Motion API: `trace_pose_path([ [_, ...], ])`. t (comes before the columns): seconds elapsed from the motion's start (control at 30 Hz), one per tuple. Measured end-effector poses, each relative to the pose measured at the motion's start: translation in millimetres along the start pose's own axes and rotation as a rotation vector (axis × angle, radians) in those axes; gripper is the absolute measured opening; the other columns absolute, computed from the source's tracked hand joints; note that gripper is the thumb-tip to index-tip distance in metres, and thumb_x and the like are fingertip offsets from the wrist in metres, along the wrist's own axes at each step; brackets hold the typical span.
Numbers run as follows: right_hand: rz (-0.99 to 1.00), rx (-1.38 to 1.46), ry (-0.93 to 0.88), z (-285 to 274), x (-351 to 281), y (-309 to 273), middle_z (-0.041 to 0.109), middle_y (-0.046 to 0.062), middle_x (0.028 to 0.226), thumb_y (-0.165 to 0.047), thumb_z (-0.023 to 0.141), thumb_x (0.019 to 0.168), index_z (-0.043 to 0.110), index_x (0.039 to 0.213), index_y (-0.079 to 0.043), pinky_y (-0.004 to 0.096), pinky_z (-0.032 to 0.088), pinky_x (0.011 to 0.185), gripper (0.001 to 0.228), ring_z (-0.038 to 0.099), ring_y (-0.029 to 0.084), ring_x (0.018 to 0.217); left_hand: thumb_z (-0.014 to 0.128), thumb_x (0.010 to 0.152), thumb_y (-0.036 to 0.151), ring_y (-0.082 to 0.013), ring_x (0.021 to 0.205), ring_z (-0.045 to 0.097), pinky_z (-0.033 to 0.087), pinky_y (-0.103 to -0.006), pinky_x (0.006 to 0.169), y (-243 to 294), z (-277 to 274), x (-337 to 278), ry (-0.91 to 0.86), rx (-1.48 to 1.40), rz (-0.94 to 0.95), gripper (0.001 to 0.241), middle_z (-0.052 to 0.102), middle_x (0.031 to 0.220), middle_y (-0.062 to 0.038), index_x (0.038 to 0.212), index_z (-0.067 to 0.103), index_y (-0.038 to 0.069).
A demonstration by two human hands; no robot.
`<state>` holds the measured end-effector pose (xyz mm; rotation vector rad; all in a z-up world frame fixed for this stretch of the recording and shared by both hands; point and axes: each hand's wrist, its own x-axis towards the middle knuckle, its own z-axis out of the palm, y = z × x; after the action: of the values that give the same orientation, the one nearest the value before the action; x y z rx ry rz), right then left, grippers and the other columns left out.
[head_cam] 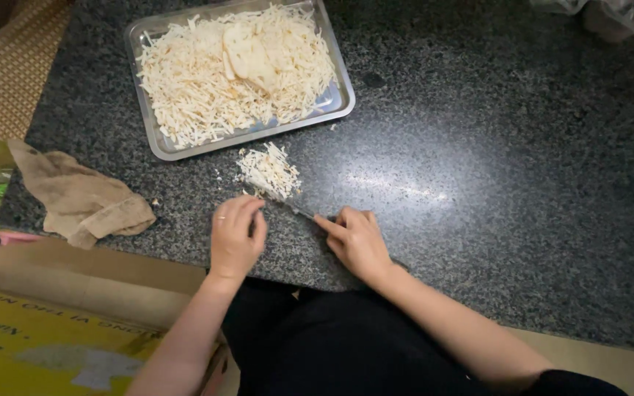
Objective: Shredding a block of cheese into a tray using a knife.
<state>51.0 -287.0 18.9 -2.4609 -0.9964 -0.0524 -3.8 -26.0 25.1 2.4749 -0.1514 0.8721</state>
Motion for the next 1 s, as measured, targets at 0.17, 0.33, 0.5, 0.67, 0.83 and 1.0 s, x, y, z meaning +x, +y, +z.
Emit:
trace_pose_path([
  [0.17,-0.068,-0.053,0.024,-15,0,-2,0.054,0.004,0.085,-0.017,0.072,0.079,0.072,0.123,-0.028,0.04,0.045,0.084,0.045,0.062,0.025,0.084,0.067,0.083,0.004,-0.0298,0.113,0.064,0.047,-0.0473,0.106,11,-1,18,-0.142,0.073,0.172,0.027,0.068,0.11,-0.007,0.109,0.071,0.011],
  [0.33,-0.012,-0.037,0.007,-35,-6,5,0.057,0.007,0.085,-0.015,0.074,0.077,0.074,0.119,-0.023,0.042,0.048,0.08,0.042,0.063,0.028,0.083,0.07,0.08,0.009,-0.0297,0.114,0.063,0.046,-0.0492,0.107,0,-4,31,-0.12,0.205,0.011,0.032,0.066,0.112,-0.007,0.112,0.069,0.012],
  [0.5,0.335,0.239,0.045,-38,-9,23,0.058,0.006,0.082,-0.011,0.069,0.086,0.075,0.123,-0.017,0.038,0.052,0.074,0.039,0.065,0.028,0.081,0.078,0.072,0.008,-0.0492,0.123,0.052,0.04,-0.0585,0.108,3,11,8,-0.113,0.125,-0.512,0.07,0.052,0.129,-0.029,0.136,0.053,-0.01],
  [0.67,0.392,0.22,0.012,-24,8,29,0.06,0.012,0.085,-0.013,0.068,0.085,0.075,0.121,-0.017,0.046,0.053,0.074,0.037,0.066,0.035,0.083,0.082,0.069,0.002,-0.0572,0.133,0.043,0.034,-0.0617,0.116,17,29,12,-0.276,-0.041,-0.86,0.091,0.04,0.139,-0.035,0.147,0.039,-0.015],
  [0.83,0.353,0.184,-0.064,-13,32,22,0.062,0.011,0.085,-0.014,0.067,0.084,0.075,0.122,-0.021,0.047,0.053,0.076,0.04,0.066,0.037,0.082,0.084,0.066,0.001,-0.0535,0.136,0.043,0.033,-0.0562,0.119,-8,54,26,-0.29,-0.028,-0.947,0.097,0.04,0.14,-0.033,0.149,0.037,-0.014],
  [1.0,0.268,0.142,-0.146,-9,42,7,0.061,0.008,0.085,-0.018,0.066,0.085,0.073,0.126,-0.026,0.046,0.05,0.08,0.043,0.066,0.036,0.085,0.09,0.059,0.017,-0.0546,0.132,0.046,0.035,-0.0586,0.119,-32,85,30,-0.36,-0.084,-0.98,0.103,0.038,0.138,-0.029,0.147,0.041,-0.001],
])
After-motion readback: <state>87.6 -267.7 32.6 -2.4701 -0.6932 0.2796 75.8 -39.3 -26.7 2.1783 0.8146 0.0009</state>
